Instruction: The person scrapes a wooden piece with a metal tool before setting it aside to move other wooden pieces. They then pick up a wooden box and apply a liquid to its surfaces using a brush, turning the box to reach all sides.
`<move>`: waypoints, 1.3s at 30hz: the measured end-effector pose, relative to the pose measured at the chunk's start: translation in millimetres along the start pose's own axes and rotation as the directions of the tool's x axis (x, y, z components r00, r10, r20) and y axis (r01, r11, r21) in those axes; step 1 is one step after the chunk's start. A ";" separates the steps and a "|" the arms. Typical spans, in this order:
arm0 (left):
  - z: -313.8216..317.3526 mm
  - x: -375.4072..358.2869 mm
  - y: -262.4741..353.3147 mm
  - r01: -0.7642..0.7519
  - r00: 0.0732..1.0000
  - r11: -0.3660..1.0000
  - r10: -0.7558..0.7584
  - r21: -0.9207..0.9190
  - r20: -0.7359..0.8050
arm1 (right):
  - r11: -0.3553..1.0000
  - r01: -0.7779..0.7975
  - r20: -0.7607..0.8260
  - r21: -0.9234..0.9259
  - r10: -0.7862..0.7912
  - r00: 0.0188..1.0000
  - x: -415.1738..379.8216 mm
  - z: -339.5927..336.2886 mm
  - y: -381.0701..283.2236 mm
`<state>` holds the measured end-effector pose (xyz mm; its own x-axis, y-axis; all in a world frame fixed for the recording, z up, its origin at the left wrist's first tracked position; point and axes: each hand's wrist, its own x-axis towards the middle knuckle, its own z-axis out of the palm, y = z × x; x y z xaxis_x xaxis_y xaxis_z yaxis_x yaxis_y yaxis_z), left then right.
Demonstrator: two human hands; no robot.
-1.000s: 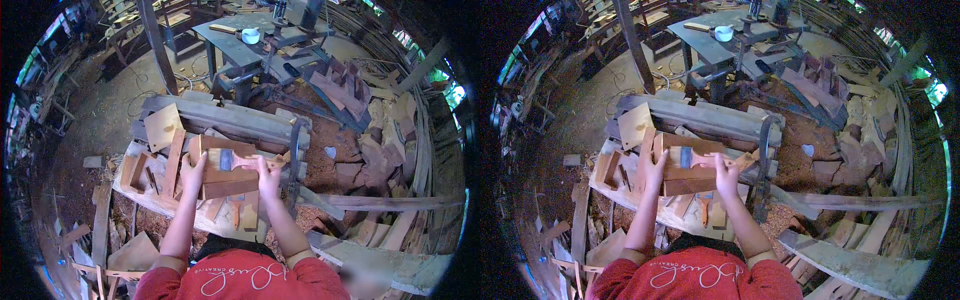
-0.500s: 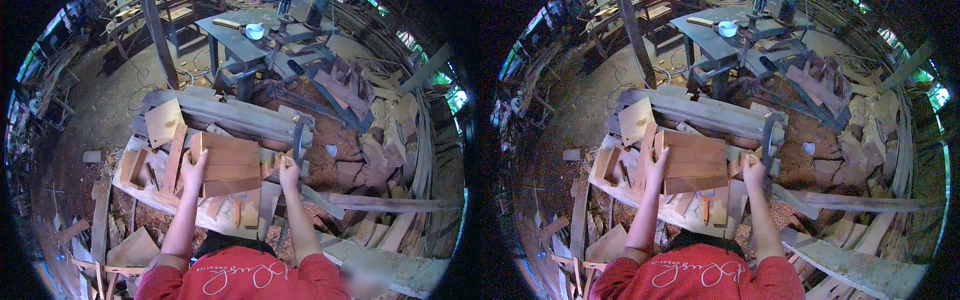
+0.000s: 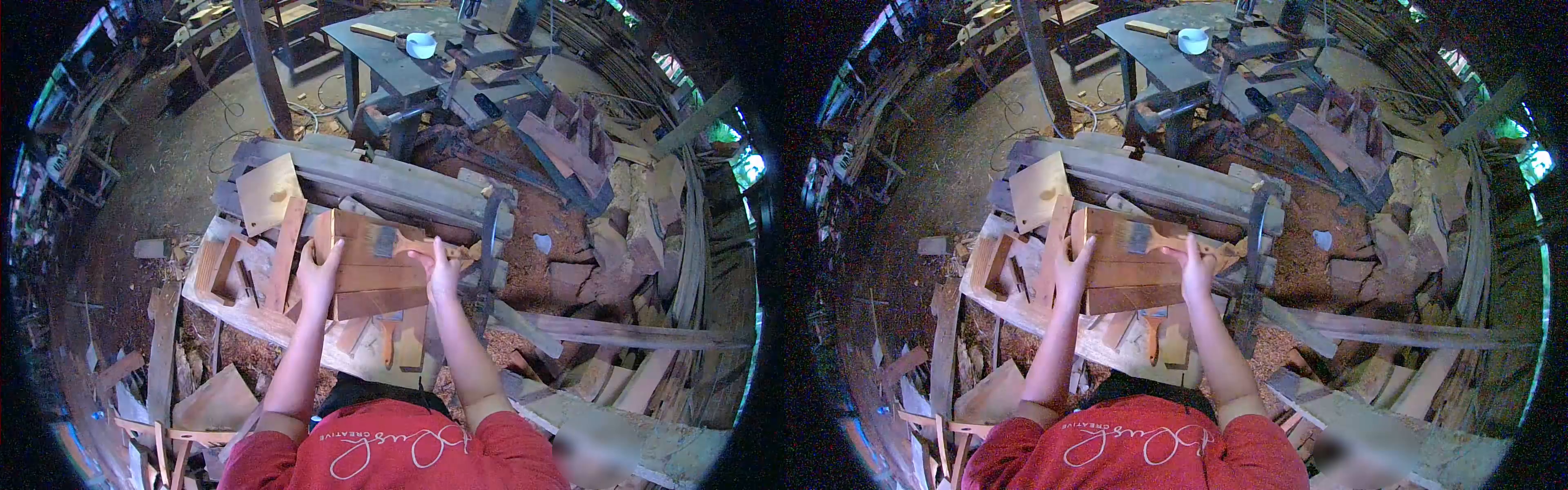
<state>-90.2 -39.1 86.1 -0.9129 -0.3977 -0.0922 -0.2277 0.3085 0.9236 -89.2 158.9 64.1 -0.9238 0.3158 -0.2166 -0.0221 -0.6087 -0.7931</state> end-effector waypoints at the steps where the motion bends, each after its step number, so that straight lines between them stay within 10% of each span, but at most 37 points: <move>1: 0.0 1.6 -2.7 0.002 1.000 1.000 -0.002 0.004 -0.001 | 0.997 -0.061 -0.097 0.040 0.065 0.993 8.7 -20.2 15.6; 5: -2.7 4.2 -8.1 0.013 1.000 1.000 -0.012 -0.028 0.017 | 0.964 0.107 -0.280 -0.245 -0.176 0.944 37.3 -90.2 27.6; 8: -4.3 0.9 -0.2 0.040 0.998 0.998 -0.038 -0.046 0.046 | 0.654 0.018 -0.283 -0.756 -0.352 0.892 54.9 -113.5 18.0; 13: -2.1 2.8 -7.0 0.005 1.000 0.999 -0.004 -0.033 0.018 | 0.469 0.371 0.205 -0.801 -0.367 0.907 29.3 -32.7 -6.4; 14: -2.4 1.4 -5.6 0.005 1.000 1.000 -0.004 -0.031 0.020 | 0.183 0.533 0.391 -0.826 -0.496 0.776 24.7 -19.2 -3.3; 17: -2.1 -1.5 -0.3 -0.022 0.999 0.998 0.024 -0.064 0.043 | 0.058 0.683 0.544 -0.728 -0.557 0.627 6.9 17.9 -12.2; 18: -2.1 -2.1 -0.3 -0.018 0.999 0.997 0.021 -0.073 0.041 | 0.059 0.683 0.544 -0.728 -0.556 0.628 4.1 26.6 -19.5; 20: -1.4 -3.1 -0.1 -0.013 0.999 0.997 0.016 -0.081 0.037 | 0.842 0.376 0.264 -0.385 -0.290 0.920 3.8 40.5 -31.5; 24: -2.3 -6.7 8.4 -0.038 0.997 0.992 0.046 -0.122 0.063 | 0.995 0.067 0.038 0.069 -0.069 0.997 18.8 29.8 -19.6; 30: -6.5 -6.5 8.8 -0.023 0.997 0.988 0.033 -0.152 0.065 | 0.965 0.082 -0.177 -0.249 -0.128 0.976 44.7 -61.5 16.1; 32: -6.8 -7.4 10.5 -0.020 0.997 0.987 0.031 -0.162 0.068 | 0.696 0.086 -0.208 -0.713 -0.327 0.922 49.9 -81.1 8.1; 37: -7.2 -10.5 17.4 -0.031 0.998 0.992 0.038 -0.122 0.054 | 0.649 0.160 -0.067 -0.744 -0.310 0.948 45.4 -63.7 -13.4; 39: -7.5 -9.5 15.3 -0.012 0.998 0.992 0.020 -0.125 0.064 | 0.105 0.469 0.373 -0.877 -0.467 0.802 46.7 -56.4 -5.9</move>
<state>-82.5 -37.1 103.8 -0.9370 -0.3355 -0.0972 -0.1726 0.2029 0.9639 -110.7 218.3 26.6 -0.8730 0.2661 0.4087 -0.1001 0.7225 -0.6841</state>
